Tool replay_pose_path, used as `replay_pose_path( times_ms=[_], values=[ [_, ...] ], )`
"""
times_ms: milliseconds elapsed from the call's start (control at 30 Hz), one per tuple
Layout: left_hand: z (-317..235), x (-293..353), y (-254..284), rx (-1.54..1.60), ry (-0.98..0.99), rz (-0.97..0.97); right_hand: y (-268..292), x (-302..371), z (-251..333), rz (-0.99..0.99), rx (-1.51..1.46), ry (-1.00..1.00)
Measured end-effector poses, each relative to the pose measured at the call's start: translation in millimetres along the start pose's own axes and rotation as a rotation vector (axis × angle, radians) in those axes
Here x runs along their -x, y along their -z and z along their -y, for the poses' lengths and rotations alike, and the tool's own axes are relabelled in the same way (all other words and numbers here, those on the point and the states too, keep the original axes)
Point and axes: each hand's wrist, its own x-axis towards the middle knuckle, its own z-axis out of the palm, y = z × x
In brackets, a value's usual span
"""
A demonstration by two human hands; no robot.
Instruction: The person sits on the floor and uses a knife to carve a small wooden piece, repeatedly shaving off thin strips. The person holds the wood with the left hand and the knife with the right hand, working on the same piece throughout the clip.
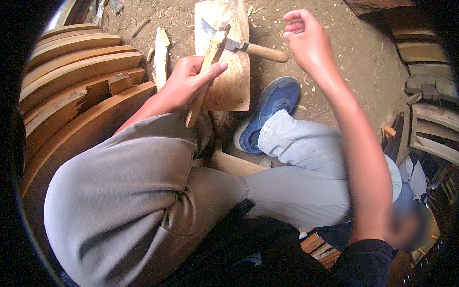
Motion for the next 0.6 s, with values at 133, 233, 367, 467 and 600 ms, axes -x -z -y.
replay_pose_path(
  times_ms=[133, 233, 367, 467, 600],
  values=[
    [0, 2, -2, 0.171, -0.019, 0.117, -19, 10, 15, 0.219, -0.027, 0.034],
    [6, 2, -2, 0.262, -0.052, 0.184, -28, 17, 23, 0.309, 0.190, 0.166],
    [-9, 12, 1, 0.350, -0.031, 0.219, -38, 24, 17, 0.352, 0.310, 0.228],
    [-7, 9, -2, 0.358, -0.041, 0.254, -44, 23, 9, 0.374, 0.230, 0.159],
    [-12, 8, 3, 0.467, 0.034, 0.359, -44, 22, 9, 0.348, 0.166, 0.165]
  ],
)
